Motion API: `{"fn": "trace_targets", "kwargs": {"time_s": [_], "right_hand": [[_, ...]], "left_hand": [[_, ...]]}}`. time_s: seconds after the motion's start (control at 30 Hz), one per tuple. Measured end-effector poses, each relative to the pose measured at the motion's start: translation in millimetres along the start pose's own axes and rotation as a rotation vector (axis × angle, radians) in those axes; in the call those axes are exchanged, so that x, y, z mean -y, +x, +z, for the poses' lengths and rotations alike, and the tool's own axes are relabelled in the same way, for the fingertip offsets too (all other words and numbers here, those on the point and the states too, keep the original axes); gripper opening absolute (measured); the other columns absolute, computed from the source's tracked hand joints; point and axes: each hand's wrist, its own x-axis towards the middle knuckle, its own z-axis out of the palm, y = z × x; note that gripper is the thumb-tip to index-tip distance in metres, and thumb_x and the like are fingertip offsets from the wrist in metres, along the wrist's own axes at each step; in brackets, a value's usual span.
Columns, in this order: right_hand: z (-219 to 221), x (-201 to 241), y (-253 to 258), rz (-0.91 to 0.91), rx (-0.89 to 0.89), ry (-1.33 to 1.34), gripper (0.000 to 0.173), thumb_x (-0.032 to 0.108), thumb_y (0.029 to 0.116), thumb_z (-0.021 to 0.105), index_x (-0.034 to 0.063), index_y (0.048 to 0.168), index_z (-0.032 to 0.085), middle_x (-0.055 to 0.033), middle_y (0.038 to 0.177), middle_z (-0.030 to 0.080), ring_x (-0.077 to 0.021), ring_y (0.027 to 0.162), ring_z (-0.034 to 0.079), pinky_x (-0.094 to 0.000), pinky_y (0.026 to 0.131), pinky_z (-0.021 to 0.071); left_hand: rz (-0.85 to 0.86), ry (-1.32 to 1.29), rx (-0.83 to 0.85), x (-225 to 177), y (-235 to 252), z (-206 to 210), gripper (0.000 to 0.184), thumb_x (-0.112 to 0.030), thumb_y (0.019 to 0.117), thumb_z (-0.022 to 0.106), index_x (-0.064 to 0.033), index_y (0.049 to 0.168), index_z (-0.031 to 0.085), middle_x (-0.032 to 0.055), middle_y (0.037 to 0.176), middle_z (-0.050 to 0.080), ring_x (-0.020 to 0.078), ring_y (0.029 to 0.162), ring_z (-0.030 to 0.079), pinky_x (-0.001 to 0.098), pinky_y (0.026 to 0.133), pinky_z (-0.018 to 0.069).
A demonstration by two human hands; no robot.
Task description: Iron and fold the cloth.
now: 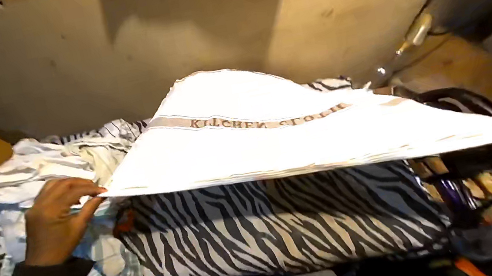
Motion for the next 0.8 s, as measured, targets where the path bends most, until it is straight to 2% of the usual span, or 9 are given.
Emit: {"fn": "trace_targets", "kwargs": {"time_s": [0.1,0.17,0.23,0.3,0.4,0.5,0.6,0.7,0.8], "right_hand": [[22.3,-27.7,-42.1,0.114,0.090,-0.012,0.021,0.018,0.0966,0.067,0.0294,0.114,0.069,0.0179,0.114,0.072,0.0005,0.103,0.068,-0.0205,0.089,0.0580],[32.8,-44.4,-72.3,0.195,0.106,-0.038,0.018,0.022,0.0952,0.068,0.0281,0.112,0.069,0.0173,0.111,0.073,0.0022,0.099,0.069,-0.0189,0.086,0.0586],[34.1,-49.2,-101.6,0.317,0.168,-0.112,0.016,0.018,0.0930,0.067,0.0137,0.108,0.069,0.0097,0.104,0.074,0.0032,0.089,0.069,-0.0188,0.081,0.0593],[28.2,-35.8,-117.2,0.459,0.323,-0.205,0.021,0.011,0.0924,0.064,-0.0047,0.106,0.068,-0.0064,0.097,0.075,-0.0045,0.079,0.069,-0.0252,0.076,0.0607],[21.5,-6.2,-112.9,0.661,0.512,-0.247,0.022,0.002,0.0950,0.063,-0.0122,0.111,0.066,-0.0207,0.096,0.073,-0.0218,0.080,0.071,-0.0411,0.079,0.0606],[24.2,-5.9,-108.6,0.663,0.345,-0.290,0.023,0.007,0.0936,0.064,-0.0081,0.111,0.065,-0.0104,0.085,0.070,-0.0113,0.070,0.067,-0.0312,0.068,0.0598],[38.8,-20.9,-100.4,0.610,0.138,-0.359,0.027,0.012,0.0935,0.062,-0.0074,0.113,0.064,-0.0099,0.084,0.069,-0.0102,0.066,0.065,-0.0312,0.064,0.0589],[60.1,-27.4,-88.4,0.598,0.062,-0.510,0.028,0.015,0.0986,0.059,-0.0073,0.116,0.064,-0.0175,0.087,0.070,-0.0209,0.065,0.067,-0.0439,0.065,0.0590],[74.4,-35.9,-87.3,0.568,0.024,-0.633,0.026,0.011,0.1006,0.059,-0.0092,0.116,0.065,-0.0247,0.085,0.070,-0.0356,0.067,0.069,-0.0598,0.068,0.0556]], "left_hand": [[-0.031,-0.001,0.188,7.3,-52.4,43.7,0.025,-0.020,0.0944,0.061,0.0008,0.094,0.075,0.0209,0.103,0.072,0.0434,0.103,0.067,0.0616,0.089,0.0518],[-0.018,-0.028,0.308,6.6,-78.1,58.7,0.022,-0.018,0.0932,0.063,0.0001,0.093,0.076,0.0212,0.103,0.072,0.0468,0.103,0.066,0.0643,0.086,0.0523],[-0.003,-0.038,0.441,3.9,-96.6,61.3,0.018,-0.016,0.0898,0.066,0.0003,0.089,0.075,0.0213,0.100,0.072,0.0490,0.102,0.066,0.0665,0.085,0.0526],[-0.006,-0.049,0.528,3.4,-112.1,56.8,0.020,-0.018,0.0876,0.067,0.0001,0.084,0.074,0.0200,0.094,0.071,0.0485,0.097,0.066,0.0658,0.082,0.0530],[-0.033,-0.112,0.592,12.0,-126.9,43.8,0.031,-0.032,0.0889,0.064,-0.0041,0.082,0.076,0.0156,0.094,0.072,0.0444,0.096,0.067,0.0628,0.082,0.0529],[-0.185,-0.251,0.555,11.2,-108.1,43.0,0.033,-0.030,0.0912,0.064,0.0003,0.090,0.075,0.0169,0.099,0.073,0.0381,0.098,0.069,0.0599,0.088,0.0525],[-0.458,-0.317,0.459,-0.1,-74.2,62.8,0.025,-0.021,0.0933,0.064,0.0021,0.102,0.071,0.0109,0.097,0.073,0.0136,0.083,0.069,0.0371,0.080,0.0581],[-0.691,-0.358,0.483,-7.9,-46.6,89.5,0.018,-0.006,0.0949,0.067,0.0051,0.109,0.067,0.0130,0.094,0.069,0.0125,0.078,0.061,0.0367,0.077,0.0528],[-0.747,-0.358,0.483,2.3,-45.5,109.9,0.018,-0.005,0.0948,0.069,0.0048,0.110,0.067,0.0116,0.091,0.068,0.0106,0.076,0.059,0.0356,0.077,0.0510]]}}
